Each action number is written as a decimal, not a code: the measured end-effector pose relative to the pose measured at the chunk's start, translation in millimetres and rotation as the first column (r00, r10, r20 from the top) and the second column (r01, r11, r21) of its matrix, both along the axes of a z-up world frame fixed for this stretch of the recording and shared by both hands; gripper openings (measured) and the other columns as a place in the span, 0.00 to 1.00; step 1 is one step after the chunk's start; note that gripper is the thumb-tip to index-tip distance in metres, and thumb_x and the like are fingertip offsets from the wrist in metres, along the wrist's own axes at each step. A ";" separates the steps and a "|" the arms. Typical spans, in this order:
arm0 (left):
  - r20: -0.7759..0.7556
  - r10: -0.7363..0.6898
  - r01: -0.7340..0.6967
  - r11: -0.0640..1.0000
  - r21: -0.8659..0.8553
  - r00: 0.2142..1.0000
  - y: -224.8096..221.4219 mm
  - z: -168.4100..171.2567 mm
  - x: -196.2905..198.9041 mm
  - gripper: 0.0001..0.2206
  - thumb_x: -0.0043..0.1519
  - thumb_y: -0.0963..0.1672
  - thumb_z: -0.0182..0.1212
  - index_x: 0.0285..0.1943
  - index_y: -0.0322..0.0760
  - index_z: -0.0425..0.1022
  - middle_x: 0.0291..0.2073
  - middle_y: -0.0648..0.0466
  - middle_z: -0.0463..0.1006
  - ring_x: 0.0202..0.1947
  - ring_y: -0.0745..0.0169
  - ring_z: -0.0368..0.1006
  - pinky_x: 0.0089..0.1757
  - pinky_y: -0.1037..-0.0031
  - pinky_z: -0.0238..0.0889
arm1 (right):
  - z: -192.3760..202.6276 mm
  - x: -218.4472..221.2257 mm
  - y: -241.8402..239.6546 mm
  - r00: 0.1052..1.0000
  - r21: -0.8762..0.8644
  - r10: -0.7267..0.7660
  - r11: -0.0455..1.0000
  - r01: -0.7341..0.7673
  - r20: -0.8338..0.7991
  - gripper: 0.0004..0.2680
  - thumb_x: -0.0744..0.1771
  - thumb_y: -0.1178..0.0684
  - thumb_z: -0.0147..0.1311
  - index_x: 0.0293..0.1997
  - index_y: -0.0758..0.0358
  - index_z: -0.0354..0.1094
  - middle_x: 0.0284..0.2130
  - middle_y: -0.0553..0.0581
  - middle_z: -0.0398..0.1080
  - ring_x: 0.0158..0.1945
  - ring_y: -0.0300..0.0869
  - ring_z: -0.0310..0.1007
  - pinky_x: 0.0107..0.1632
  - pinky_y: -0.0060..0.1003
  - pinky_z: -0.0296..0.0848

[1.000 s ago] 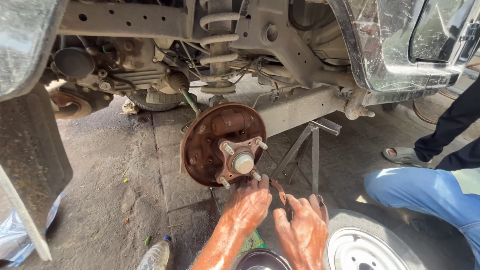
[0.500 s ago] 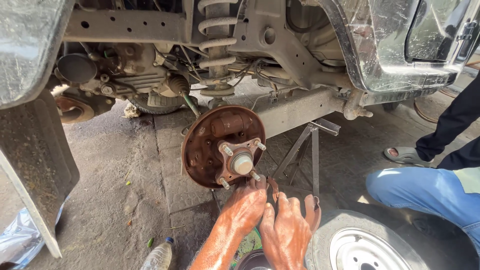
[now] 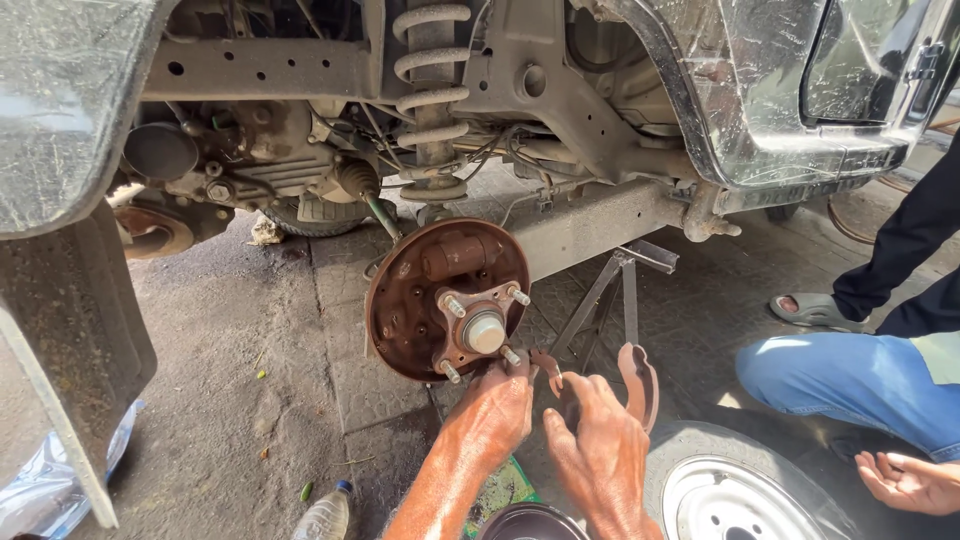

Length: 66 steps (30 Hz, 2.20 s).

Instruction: The recorder is dismantling and repairing the drum brake assembly on a vehicle.

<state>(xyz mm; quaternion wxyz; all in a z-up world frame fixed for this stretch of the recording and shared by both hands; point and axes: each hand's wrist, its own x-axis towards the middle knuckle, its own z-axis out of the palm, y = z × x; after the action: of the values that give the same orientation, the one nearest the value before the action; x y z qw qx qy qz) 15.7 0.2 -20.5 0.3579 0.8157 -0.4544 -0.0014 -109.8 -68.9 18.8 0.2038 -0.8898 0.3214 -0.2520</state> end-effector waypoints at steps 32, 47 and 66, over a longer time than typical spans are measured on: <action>-0.404 0.222 -0.380 0.847 -0.371 0.888 54.3 -41.5 -50.3 0.15 0.64 0.38 0.54 0.60 0.32 0.71 0.43 0.38 0.83 0.47 0.40 0.80 0.45 0.57 0.71 | -53.1 36.7 -42.4 0.904 0.661 0.250 0.618 -0.425 0.347 0.11 0.66 0.58 0.56 0.51 0.72 0.76 0.41 0.67 0.79 0.42 0.47 0.78 0.46 0.40 0.77; -0.559 0.261 -0.569 0.659 -0.493 0.787 73.4 -24.4 -39.5 0.07 0.56 0.34 0.56 0.41 0.28 0.77 0.38 0.41 0.82 0.39 0.42 0.80 0.41 0.56 0.69 | -4.3 67.5 -7.8 0.801 0.219 0.588 0.801 -0.557 -0.111 0.12 0.64 0.56 0.59 0.51 0.54 0.76 0.39 0.57 0.82 0.41 0.46 0.83 0.44 0.41 0.77; -0.364 0.245 -0.372 0.867 -0.333 0.898 66.5 -40.1 -27.0 0.07 0.63 0.41 0.60 0.46 0.30 0.74 0.33 0.36 0.82 0.38 0.35 0.80 0.36 0.54 0.72 | -70.1 77.1 -45.5 0.758 0.618 0.477 0.449 -0.645 0.445 0.10 0.63 0.64 0.60 0.47 0.70 0.76 0.36 0.61 0.81 0.40 0.42 0.80 0.44 0.40 0.80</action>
<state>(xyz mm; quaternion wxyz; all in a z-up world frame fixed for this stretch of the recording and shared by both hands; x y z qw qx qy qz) -11.3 66.7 -60.5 0.5768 0.7790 -0.2452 0.0199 -32.8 -114.4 -51.2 0.6508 -0.7495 0.0575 -0.1065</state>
